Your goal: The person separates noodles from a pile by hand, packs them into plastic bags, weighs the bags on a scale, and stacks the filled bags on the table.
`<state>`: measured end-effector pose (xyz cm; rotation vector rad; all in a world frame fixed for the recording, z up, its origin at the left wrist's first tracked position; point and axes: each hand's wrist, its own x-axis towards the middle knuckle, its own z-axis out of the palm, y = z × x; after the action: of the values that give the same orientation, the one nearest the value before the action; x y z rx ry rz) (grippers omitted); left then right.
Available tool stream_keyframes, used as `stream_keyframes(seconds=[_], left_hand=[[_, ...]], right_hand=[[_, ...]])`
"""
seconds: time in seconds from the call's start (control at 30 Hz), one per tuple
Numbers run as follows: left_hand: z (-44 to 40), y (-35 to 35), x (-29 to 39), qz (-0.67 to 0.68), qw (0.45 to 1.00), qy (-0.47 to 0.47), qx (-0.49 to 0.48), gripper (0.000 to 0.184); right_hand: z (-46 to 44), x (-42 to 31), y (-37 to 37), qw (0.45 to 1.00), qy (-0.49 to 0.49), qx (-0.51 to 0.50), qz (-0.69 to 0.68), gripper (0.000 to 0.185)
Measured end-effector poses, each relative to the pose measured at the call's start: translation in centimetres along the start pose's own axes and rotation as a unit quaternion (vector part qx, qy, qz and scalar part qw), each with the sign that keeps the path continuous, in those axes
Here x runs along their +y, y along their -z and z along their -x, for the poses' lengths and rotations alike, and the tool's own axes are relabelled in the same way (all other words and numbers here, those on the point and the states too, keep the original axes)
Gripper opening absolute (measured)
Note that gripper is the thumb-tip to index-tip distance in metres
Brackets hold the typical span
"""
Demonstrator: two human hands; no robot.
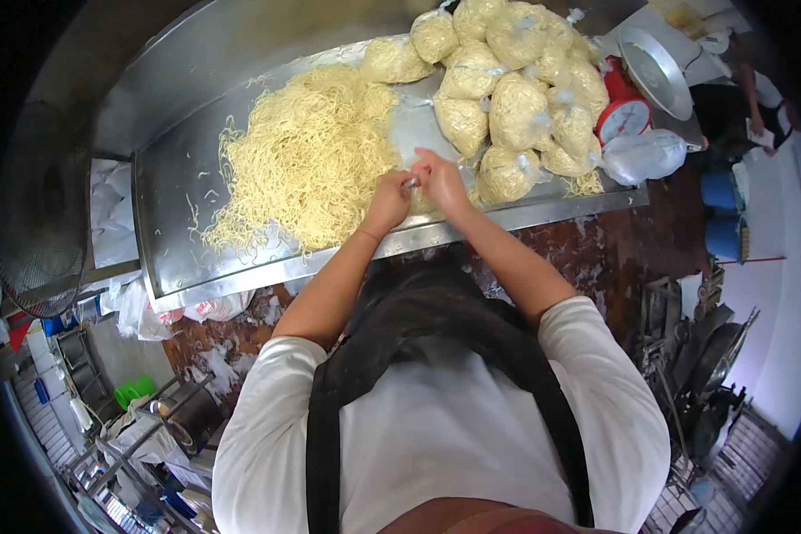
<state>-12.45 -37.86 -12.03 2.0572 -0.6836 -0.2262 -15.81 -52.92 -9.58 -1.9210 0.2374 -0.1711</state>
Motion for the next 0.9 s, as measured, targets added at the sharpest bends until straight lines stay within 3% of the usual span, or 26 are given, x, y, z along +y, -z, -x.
stream_keyframes(seconds=[0.07,0.1,0.23,0.3,0.4,0.5,0.57,0.6,0.63,0.7,0.8,0.9], left_hand=[[-1.1,0.2,-0.2,0.013,0.998,0.052,-0.015,0.021],[-1.1,0.2,0.4,0.017,0.996,0.082,-0.029,0.023],[-0.7,0.0,1.4,0.105,0.980,0.168,0.007,0.030],[-0.4,-0.3,1.5,0.118,0.987,0.105,0.037,0.032],[-0.7,-1.2,1.0,0.141,0.987,0.070,0.031,0.031],[-1.3,-1.2,2.9,0.110,0.990,0.092,0.005,0.022],[-1.9,-0.5,3.7,0.079,0.992,0.102,0.011,0.016],[-1.9,-0.6,2.9,0.043,0.998,0.048,0.014,0.014],[-1.8,-0.7,1.8,0.007,1.000,-0.007,0.016,0.013],[-1.2,-0.7,2.7,-0.020,0.995,-0.099,-0.006,0.012],[-0.8,-1.3,4.3,-0.065,0.989,-0.133,-0.017,0.009],[-3.2,-1.1,6.4,-0.008,0.996,-0.092,-0.010,0.005]], right_hand=[[1.4,1.6,0.1,0.982,0.162,0.020,0.092,0.048],[1.7,1.8,0.2,0.973,0.188,0.035,0.128,0.046],[1.6,1.7,0.9,0.996,0.058,-0.008,0.074,0.039],[1.3,1.3,1.1,0.996,-0.054,-0.066,-0.038,0.037],[0.3,2.1,2.7,0.980,-0.102,-0.169,-0.015,0.035],[0.2,4.4,2.0,0.982,0.112,-0.147,0.039,0.026],[0.5,4.0,1.5,0.978,0.156,-0.076,0.119,0.019],[0.9,3.0,1.4,0.970,0.177,-0.039,0.159,0.016],[1.5,1.6,1.6,0.971,0.211,0.046,0.098,0.014],[1.4,1.5,2.8,0.970,0.207,0.032,0.125,0.016],[0.9,-0.9,4.6,0.961,0.233,0.053,0.140,0.015],[-0.2,-4.0,7.0,0.960,0.250,0.059,0.110,0.011]])
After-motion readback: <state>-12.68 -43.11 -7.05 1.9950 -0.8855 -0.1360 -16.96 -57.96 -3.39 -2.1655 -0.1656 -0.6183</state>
